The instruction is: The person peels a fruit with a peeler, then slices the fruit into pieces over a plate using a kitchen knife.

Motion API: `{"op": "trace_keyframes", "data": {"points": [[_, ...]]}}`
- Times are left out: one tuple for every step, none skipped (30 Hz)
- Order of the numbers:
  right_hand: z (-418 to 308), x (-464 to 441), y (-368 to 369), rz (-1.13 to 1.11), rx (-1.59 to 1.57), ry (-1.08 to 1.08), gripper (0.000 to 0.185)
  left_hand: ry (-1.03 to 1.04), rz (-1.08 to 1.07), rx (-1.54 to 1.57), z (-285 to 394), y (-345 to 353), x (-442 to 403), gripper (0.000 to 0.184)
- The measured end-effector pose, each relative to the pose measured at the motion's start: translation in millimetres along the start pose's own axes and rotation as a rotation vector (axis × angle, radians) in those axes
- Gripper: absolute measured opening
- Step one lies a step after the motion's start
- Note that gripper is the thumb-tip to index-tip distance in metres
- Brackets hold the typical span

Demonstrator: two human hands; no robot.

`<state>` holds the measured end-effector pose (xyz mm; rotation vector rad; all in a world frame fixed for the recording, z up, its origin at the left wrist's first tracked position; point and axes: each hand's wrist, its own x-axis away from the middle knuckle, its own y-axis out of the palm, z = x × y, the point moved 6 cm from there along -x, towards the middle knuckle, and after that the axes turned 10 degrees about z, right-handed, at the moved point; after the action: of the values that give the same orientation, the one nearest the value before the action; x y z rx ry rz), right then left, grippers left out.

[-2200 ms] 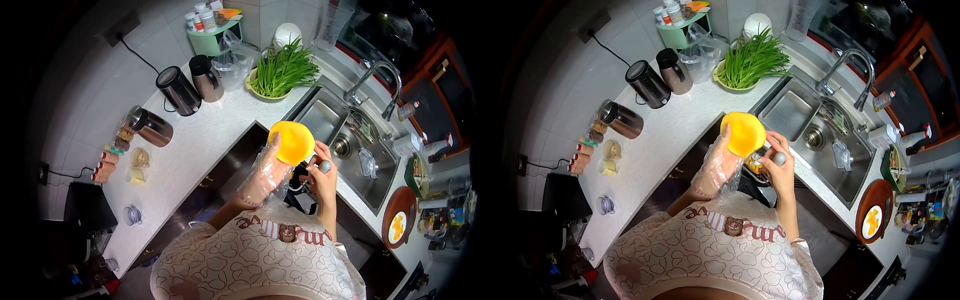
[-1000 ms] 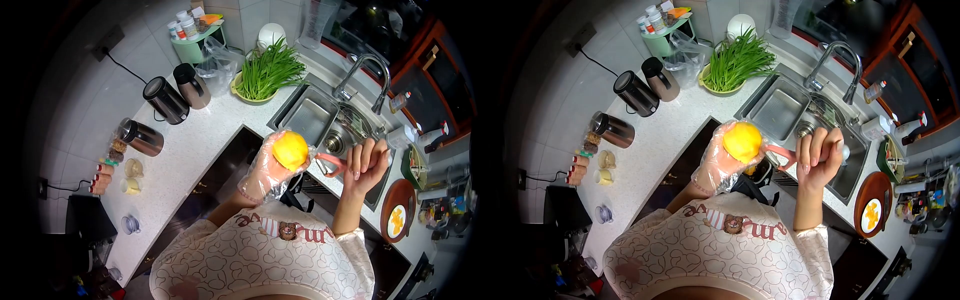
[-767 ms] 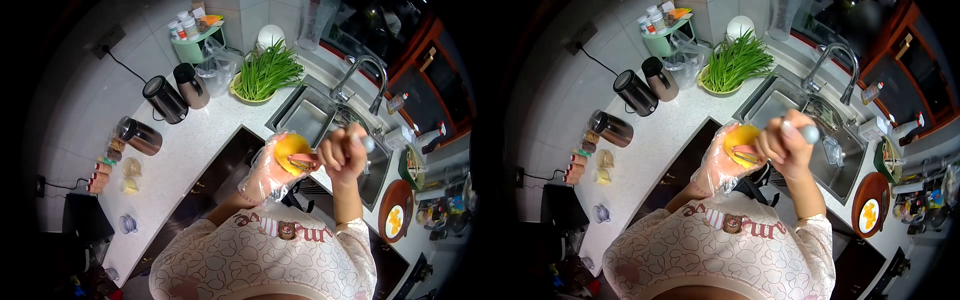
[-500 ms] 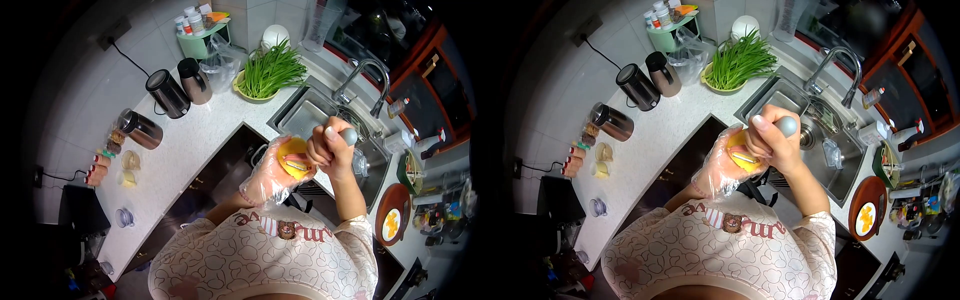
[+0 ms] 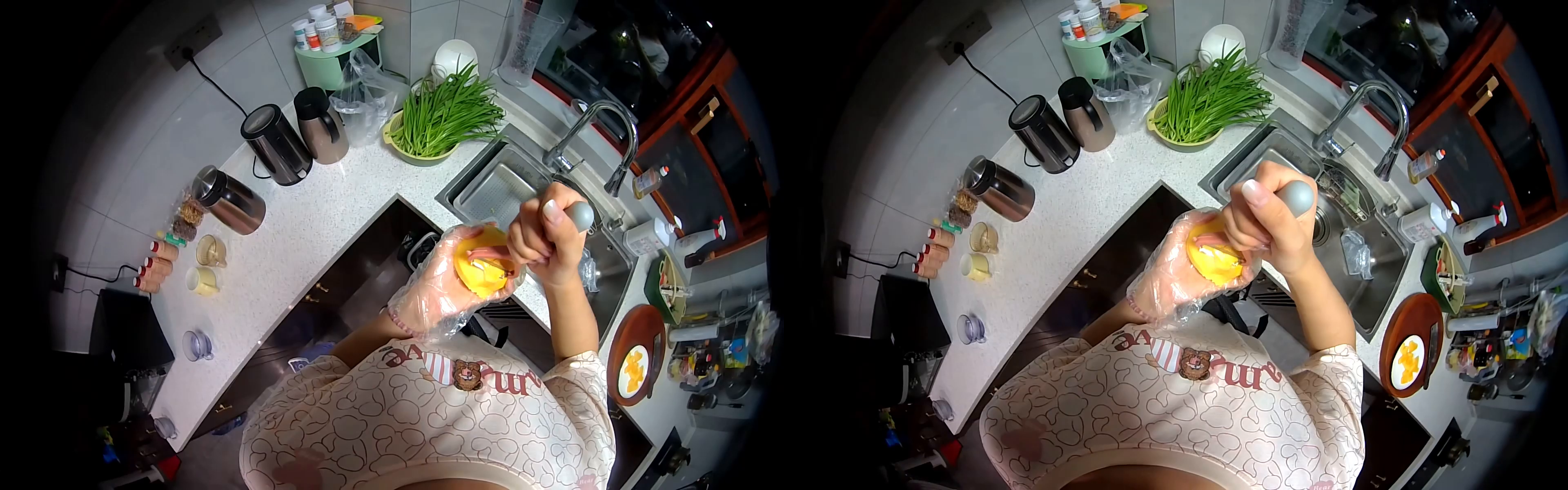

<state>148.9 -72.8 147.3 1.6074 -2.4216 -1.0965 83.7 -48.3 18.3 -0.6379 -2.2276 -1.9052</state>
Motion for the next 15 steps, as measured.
{"op": "trace_keyframes", "data": {"points": [[-0.5, -0.1, -0.9, 0.006, -0.01, 0.0, 0.033, 0.017, -0.033, -0.026, 0.7, -0.4, -0.5, 0.026], [-1.0, -0.2, -1.6, 0.013, -0.02, -0.001, 0.034, 0.034, -0.066, -0.052, 1.7, -2.6, -1.7, 0.026], [-1.5, 0.1, -1.2, 0.01, -0.014, 0.001, 0.033, 0.045, -0.073, -0.062, 2.1, -2.4, -1.5, 0.025], [-2.0, 0.6, -0.5, 0.008, -0.009, 0.004, 0.033, 0.056, -0.079, -0.072, 2.3, -1.6, -0.9, 0.025], [-2.4, 0.9, 0.2, 0.006, -0.003, 0.006, 0.033, 0.062, -0.057, -0.065, 2.1, -0.9, 0.7, 0.025], [-3.0, 0.9, 0.6, 0.007, 0.001, 0.003, 0.033, 0.074, -0.052, -0.067, 2.2, -0.8, 1.2, 0.026], [-3.5, 0.9, 1.1, 0.007, 0.006, -0.001, 0.033, 0.085, -0.046, -0.069, 2.3, -0.7, 1.7, 0.026], [-4.0, 0.9, 1.5, 0.008, 0.009, -0.004, 0.034, 0.103, -0.057, -0.08, 2.8, -1.2, 1.6, 0.026], [-4.3, 0.8, 1.9, 0.008, 0.008, -0.001, 0.033, 0.114, -0.068, -0.087, 3.1, -1.5, 1.3, 0.027], [-4.5, 0.5, 2.4, 0.007, 0.007, 0.001, 0.033, 0.124, -0.079, -0.093, 3.5, -1.7, 1.0, 0.027], [-4.6, 0.1, 2.6, 0.006, 0.007, 0.003, 0.033, 0.128, -0.09, -0.095, 3.7, -1.7, 0.7, 0.027], [-5.2, -0.3, 2.4, 0.008, 0.012, -0.006, 0.033, 0.13, -0.095, -0.097, 3.8, -1.3, 0.6, 0.027], [-5.8, -0.5, 2.3, 0.011, 0.019, -0.015, 0.033, 0.132, -0.1, -0.099, 3.9, -0.9, 0.6, 0.028], [-6.3, -0.9, 2.1, 0.013, 0.025, -0.025, 0.033, 0.133, -0.1, -0.102, 4.0, -0.2, 0.7, 0.028], [-6.1, -1.0, 1.9, 0.013, 0.019, -0.022, 0.033, 0.136, -0.104, -0.104, 4.1, 0.2, 0.8, 0.029]]}}
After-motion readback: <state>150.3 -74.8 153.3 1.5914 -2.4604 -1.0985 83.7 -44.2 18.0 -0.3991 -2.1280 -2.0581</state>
